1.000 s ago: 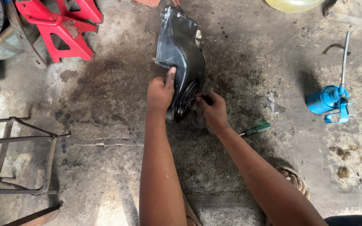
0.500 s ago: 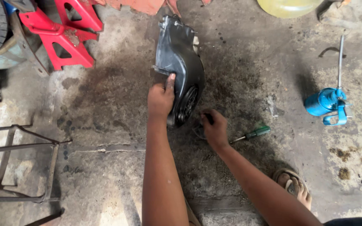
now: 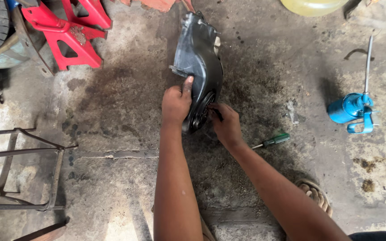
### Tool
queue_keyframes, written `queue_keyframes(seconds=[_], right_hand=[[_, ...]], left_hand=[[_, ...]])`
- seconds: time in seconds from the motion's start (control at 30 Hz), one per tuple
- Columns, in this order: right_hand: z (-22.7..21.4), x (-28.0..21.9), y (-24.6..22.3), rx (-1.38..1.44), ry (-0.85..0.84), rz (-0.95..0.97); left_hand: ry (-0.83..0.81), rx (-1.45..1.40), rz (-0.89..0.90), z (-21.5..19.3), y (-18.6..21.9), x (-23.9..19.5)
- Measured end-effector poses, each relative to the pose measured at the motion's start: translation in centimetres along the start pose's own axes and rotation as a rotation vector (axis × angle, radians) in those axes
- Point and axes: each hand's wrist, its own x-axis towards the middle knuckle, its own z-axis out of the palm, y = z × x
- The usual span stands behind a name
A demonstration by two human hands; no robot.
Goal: The person holds a black mechanical housing with a fan-like interior and wipes the surface with a grey cloth. They rotate the object to clean different sides and the inner rim, focusing on removing grime from the curved surfaces.
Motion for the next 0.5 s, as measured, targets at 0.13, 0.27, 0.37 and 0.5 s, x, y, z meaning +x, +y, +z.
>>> queue_keyframes(seconds=[0.13,0.27,0.37,0.5], right_hand=[[0.0,-2.3,0.3,-0.113,0.035,0.027],[-0.1,-2.1,0.0,-0.141,0.031,0.073],[-0.2,-0.4,-0.6,-0.114,0.016,-0.029],[-0.5,0.0,-1.0,-0.127,-0.021,-0.192]], left_hand=[[0.071,0.005,0.156,0.3,0.4,0.3],[0.084,-0.003,0.183,1.0,0.1,0.6],[0.080,0.024,0.164,1.2,0.2,0.7],[0.044,0.014,0.127,0.7,0.2,0.8]])
